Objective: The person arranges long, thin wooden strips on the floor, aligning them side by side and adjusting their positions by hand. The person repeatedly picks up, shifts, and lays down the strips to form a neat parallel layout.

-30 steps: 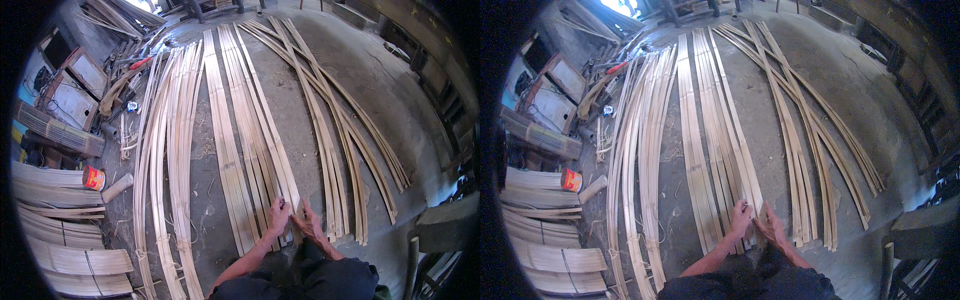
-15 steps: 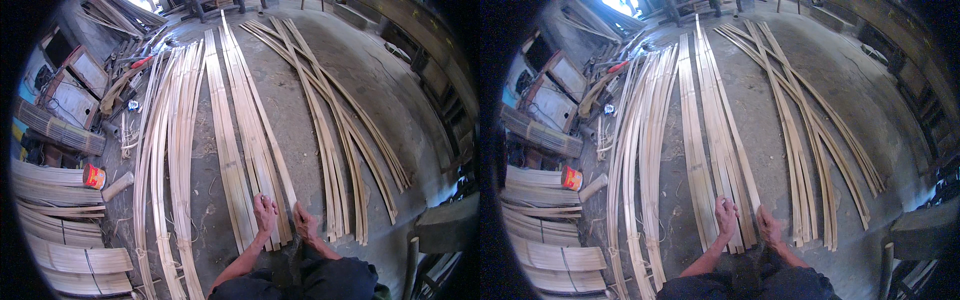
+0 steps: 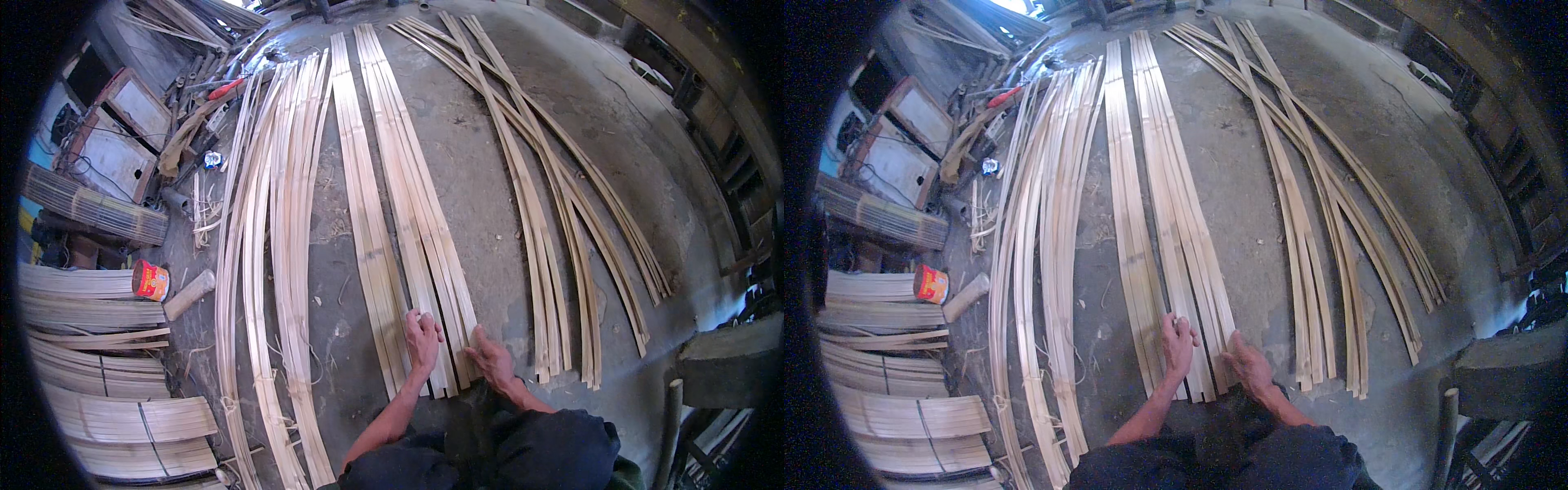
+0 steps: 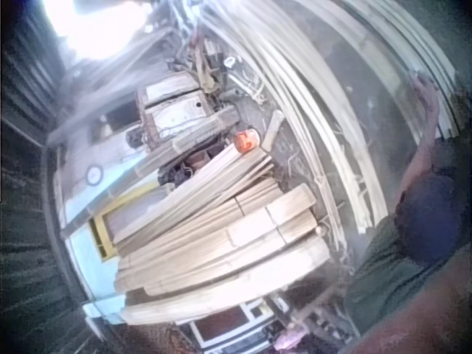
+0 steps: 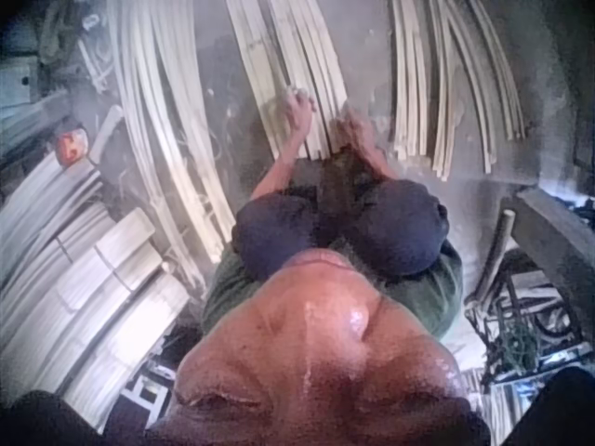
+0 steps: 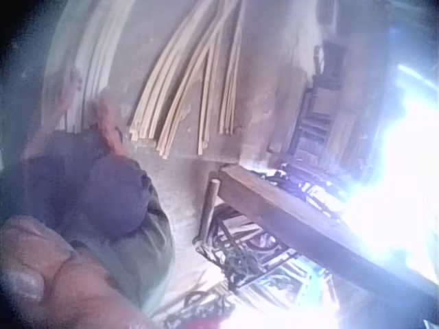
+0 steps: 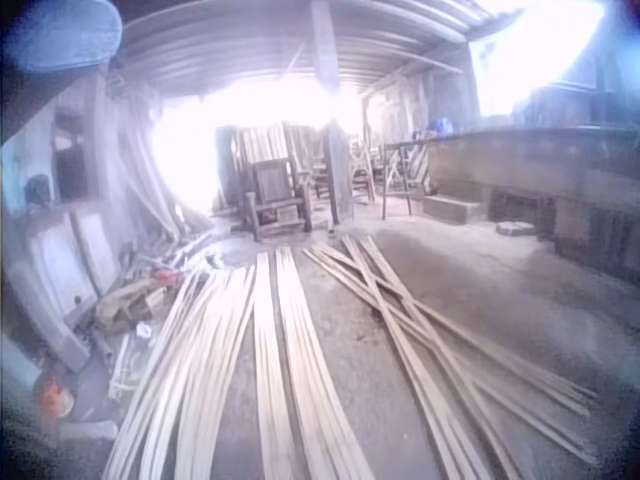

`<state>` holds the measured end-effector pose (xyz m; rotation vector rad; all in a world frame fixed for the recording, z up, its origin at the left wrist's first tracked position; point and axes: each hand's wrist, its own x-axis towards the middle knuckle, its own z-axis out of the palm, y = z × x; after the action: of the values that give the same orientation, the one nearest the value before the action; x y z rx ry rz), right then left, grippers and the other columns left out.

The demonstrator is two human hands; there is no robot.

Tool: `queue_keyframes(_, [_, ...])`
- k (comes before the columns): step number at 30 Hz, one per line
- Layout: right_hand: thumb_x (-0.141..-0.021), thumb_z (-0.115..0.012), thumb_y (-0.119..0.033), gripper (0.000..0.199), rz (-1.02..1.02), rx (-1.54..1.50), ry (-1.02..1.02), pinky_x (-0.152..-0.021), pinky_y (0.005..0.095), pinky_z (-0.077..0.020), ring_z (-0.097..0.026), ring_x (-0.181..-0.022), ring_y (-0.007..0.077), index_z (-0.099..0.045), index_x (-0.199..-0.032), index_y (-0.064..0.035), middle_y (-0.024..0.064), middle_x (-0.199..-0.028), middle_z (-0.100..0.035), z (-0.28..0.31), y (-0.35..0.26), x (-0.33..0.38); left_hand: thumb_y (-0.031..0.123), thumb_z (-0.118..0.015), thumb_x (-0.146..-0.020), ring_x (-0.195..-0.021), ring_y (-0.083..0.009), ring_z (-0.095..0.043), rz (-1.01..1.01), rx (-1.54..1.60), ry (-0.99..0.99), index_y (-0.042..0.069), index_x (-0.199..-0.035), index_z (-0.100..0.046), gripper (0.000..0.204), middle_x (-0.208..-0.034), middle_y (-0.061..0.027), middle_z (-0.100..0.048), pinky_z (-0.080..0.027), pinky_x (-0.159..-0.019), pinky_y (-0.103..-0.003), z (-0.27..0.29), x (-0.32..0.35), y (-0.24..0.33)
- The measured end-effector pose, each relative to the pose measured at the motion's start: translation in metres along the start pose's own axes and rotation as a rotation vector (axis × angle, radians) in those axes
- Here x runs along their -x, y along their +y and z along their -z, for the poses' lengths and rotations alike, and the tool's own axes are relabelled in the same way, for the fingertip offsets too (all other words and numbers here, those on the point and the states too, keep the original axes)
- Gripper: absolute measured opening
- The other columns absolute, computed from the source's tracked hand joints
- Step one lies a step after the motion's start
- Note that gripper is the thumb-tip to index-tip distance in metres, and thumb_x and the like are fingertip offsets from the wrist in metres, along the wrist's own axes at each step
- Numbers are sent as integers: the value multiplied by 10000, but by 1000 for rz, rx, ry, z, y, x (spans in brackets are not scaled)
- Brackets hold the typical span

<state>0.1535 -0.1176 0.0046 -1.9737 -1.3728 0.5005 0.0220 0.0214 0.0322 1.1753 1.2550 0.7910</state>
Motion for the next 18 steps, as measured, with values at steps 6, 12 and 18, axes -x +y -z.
queue_keyframes(6, [-885, -711, -349, 694, -149, 162, -141, -592, 429, -461, -586, -634, 326, -386, -1481, -208, 150, -724, -584, 9, -4, -4, 222, -442, -1008, -539, -139, -563, -9, 2, 8, -24, -1201, -424, 313, -695, -68, -564, -475, -510, -303, 0, 1, -4])
queue_keyframes(12, [-925, -558, -519, 659, -224, 217, -241, -630, 503, -502, -659, -773, 399, -364, -1481, -225, 170, -841, -647, 16, -12, -2, 210, -452, -1006, -544, -132, -559, -22, 4, 6, -44, -1226, -422, 337, -696, -63, -562, -470, -504, -298, 0, -1, -5])
queue_keyframes(18, [-958, -549, -468, 611, -228, 206, -242, -675, 443, -504, -638, -824, 418, -378, -1486, -215, 193, -914, -658, 18, -14, -5, 207, -456, -1017, -535, -122, -545, -5, -4, 2, -38, -1223, -424, 322, -701, -63, -562, -459, -480, -290, 1, -1, 2])
